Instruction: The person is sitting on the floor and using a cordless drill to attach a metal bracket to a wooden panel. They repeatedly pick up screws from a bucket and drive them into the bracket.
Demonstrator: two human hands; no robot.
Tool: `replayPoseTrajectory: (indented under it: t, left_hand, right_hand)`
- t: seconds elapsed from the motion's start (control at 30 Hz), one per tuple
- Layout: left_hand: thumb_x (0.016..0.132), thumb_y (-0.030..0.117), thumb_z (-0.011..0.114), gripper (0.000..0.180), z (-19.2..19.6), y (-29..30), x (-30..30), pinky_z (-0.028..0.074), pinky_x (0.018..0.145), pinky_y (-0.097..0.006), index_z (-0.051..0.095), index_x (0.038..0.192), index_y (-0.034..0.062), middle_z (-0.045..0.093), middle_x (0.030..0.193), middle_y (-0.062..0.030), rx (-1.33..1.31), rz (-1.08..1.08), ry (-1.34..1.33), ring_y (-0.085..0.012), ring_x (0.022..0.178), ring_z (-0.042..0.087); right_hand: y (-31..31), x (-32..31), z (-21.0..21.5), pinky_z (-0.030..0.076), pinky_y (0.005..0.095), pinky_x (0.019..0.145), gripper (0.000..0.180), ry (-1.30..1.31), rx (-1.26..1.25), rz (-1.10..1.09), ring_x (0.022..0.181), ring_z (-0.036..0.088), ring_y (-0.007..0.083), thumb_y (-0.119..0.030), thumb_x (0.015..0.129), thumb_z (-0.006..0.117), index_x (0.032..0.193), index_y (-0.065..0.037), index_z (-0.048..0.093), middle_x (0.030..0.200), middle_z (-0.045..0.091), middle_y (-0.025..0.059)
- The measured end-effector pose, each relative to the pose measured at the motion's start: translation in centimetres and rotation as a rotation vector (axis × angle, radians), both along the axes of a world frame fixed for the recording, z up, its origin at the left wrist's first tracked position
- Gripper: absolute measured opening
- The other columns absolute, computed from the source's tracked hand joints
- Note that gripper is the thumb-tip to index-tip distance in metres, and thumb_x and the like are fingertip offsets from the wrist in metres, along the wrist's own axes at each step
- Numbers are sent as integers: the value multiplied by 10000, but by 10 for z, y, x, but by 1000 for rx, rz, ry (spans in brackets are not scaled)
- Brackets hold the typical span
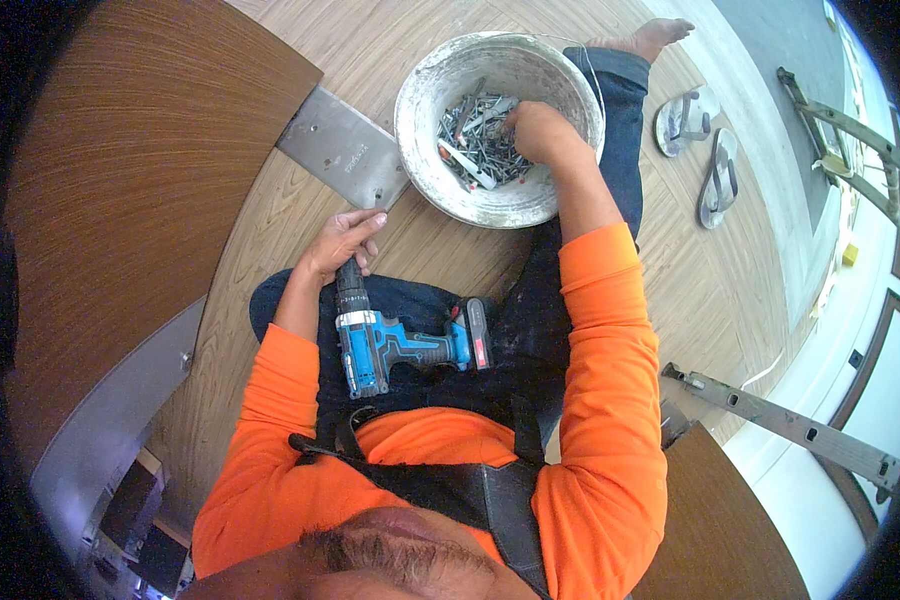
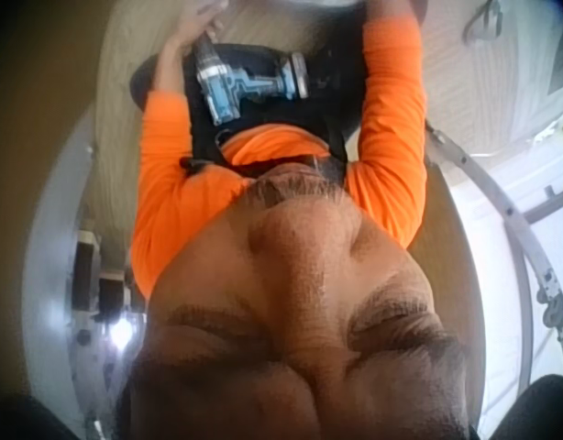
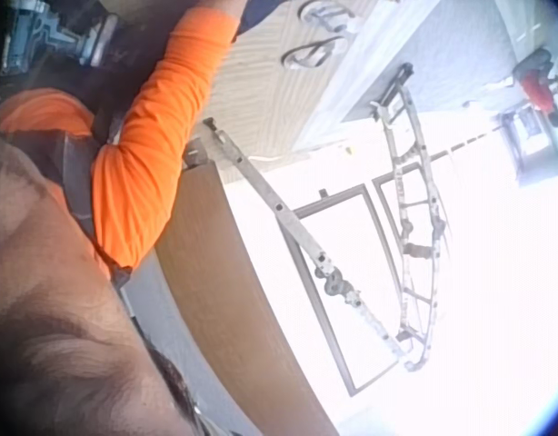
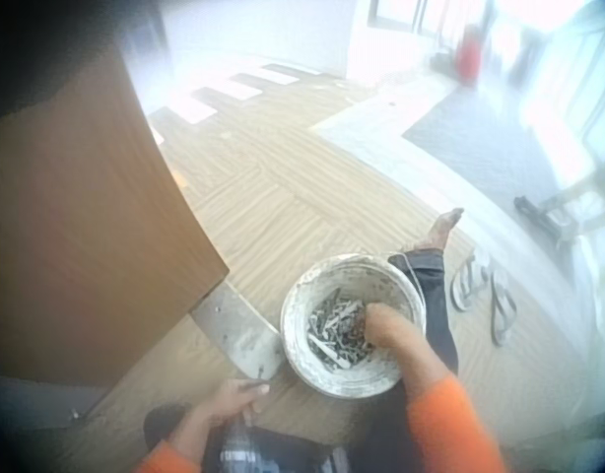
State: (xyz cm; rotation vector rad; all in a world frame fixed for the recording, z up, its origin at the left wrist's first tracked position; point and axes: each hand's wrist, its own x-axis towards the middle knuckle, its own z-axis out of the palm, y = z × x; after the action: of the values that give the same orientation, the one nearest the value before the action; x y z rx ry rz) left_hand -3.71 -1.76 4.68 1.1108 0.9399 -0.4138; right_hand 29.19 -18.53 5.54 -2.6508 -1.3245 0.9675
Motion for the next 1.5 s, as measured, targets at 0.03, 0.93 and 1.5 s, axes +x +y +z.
replayPoseTrajectory:
  t: [0.03,0.93,1.5]
  left_hand:
    - [894,442,775,733,0,0,0,528,434,-275,554,1387,-54,612,719,-79,0,2,3,-106,478,564]
    - [896,457,764,693,-1,2,-1,528,456,-282,592,1367,-22,621,745,-91,12,-7,-51,-118,491,574]
    - [929,432,728,817,10,-8,-14,578,494,-317,362,1525,10,621,879,-99,36,214,-138,-134,584,610]
  right_hand:
    - [1,1,-3,537,422,934,350,-32,0,40,1022,698,370,-4,799,645,1092,-132,786,1043,740,184]
    - [5,-8,-5,576,433,783,155,-99,133,158,854,730,342,-76,763,660,874,-31,757,892,744,184]
    - [-33,-101,85,599,273,569,252,1486,1006,-644,709,729,189,-21,930,683,1172,44,658,993,748,188]
